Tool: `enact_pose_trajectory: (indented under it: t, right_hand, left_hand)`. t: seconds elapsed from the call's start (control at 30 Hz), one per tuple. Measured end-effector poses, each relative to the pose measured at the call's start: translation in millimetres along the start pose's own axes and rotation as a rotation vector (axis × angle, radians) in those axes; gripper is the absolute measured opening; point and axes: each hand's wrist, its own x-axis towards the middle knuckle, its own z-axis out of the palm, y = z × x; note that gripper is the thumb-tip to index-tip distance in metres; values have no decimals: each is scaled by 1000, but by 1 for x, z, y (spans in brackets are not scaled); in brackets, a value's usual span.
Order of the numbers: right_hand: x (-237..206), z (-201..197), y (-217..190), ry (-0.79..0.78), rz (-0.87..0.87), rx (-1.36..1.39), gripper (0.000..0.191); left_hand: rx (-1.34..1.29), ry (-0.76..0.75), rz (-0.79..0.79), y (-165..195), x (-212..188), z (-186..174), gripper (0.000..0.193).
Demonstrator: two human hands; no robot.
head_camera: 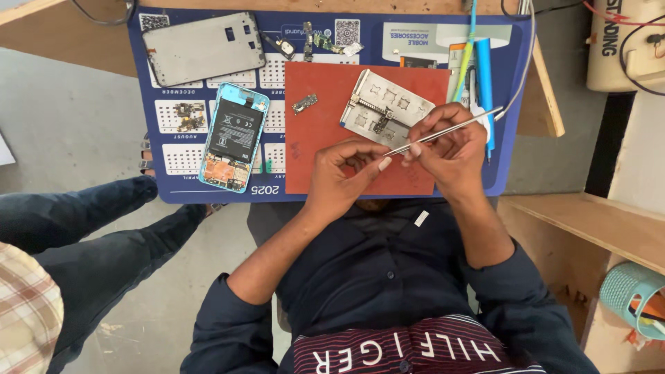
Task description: The person prepares a small electronic component by applying flux with a brush, then uses a hot air gun and tweezers to heat and adjust the component on a workbench. The task involves precise handling of the component while applying heat.
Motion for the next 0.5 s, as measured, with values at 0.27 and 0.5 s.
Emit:
enact_pose_trajectory:
  t: [0.27,0.5]
  right_hand:
    - [-9,15,3,-17,-54,-3,32]
    - [-14,12,3,51,-113,-29,31]
  left_hand:
    - [-32,-9,-20,-14,-2,-5,9]
    - [31,1,42,-24,-1,-17,13]
